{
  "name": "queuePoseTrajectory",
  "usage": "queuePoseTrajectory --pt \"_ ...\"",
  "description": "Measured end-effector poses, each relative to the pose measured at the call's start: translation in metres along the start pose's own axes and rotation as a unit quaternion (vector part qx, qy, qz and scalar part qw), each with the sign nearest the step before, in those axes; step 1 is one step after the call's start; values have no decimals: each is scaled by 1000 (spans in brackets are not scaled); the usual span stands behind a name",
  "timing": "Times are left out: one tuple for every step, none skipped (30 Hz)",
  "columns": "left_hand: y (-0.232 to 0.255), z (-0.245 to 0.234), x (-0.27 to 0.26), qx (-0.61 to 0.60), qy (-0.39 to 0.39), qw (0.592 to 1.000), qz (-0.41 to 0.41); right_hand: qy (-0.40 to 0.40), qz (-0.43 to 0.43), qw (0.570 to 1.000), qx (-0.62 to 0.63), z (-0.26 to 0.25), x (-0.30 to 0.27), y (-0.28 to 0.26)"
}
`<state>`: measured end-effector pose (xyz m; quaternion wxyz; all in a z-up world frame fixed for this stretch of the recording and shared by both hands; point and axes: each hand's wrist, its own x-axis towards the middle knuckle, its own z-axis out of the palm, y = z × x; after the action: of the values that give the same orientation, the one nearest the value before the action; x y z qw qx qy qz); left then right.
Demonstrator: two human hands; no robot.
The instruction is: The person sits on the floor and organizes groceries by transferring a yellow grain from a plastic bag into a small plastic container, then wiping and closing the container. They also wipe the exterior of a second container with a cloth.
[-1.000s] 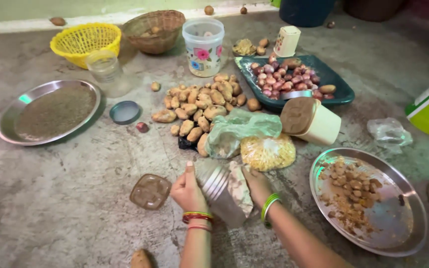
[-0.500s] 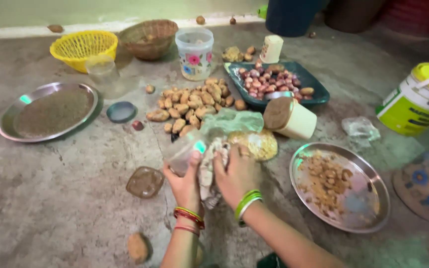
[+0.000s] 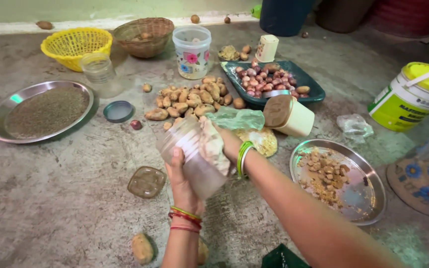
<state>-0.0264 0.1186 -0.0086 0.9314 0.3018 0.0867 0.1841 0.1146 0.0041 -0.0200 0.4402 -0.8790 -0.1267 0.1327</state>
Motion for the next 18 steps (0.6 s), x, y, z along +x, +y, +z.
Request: queuePoseTrajectory --pt "-1 -3 5 0 -2 1000 -4 3 4 1000 0 5 -12 -12" --pt "-6 -3 11 11 6 999 32 49 4 998 -24 6 -24 -23" --pt "-11 -4 17 23 14 997 68 95 4 994 -49 8 -35 -33" --pt "-9 -8 19 21 15 998 62 97 10 994 -51 16 -59 -51" --pt "-8 -13 22 31 20 997 72 165 -27 979 -116 24 -83 -70" --pt "-6 -18 24 40 27 995 82 227 -66 954 -181 34 -105 -90" --pt "-9 -20 27 39 30 996 77 225 -61 955 -185 32 -112 -99" --pt "-9 -24 30 40 25 996 72 231 -75 950 -197 32 -118 -109" --pt "-9 -27 32 40 19 997 68 238 -88 944 -210 32 -125 -121" --pt "-10 -32 35 42 22 997 66 235 -85 946 -209 28 -114 -122" --pt "-12 -37 37 54 -2 996 71 213 -55 956 -195 24 -102 -123" --pt "-16 -40 40 62 -28 995 75 193 -24 964 -183 18 -91 -124" --pt "-14 -36 37 62 -26 995 72 191 -21 964 -184 13 -65 -106" --pt "-14 -30 35 56 -50 996 56 177 -17 973 -146 8 -38 -88" --pt "-13 -25 34 50 -73 995 40 162 -12 981 -107 2 -12 -71" --pt "-14 -18 28 49 -73 995 39 163 -12 981 -108 -4 3 -58" --pt "-15 -12 23 48 -73 996 34 74 10 994 79 -9 19 -46" --pt "-14 -6 18 50 -73 996 29 -18 27 964 265 -13 35 -36"
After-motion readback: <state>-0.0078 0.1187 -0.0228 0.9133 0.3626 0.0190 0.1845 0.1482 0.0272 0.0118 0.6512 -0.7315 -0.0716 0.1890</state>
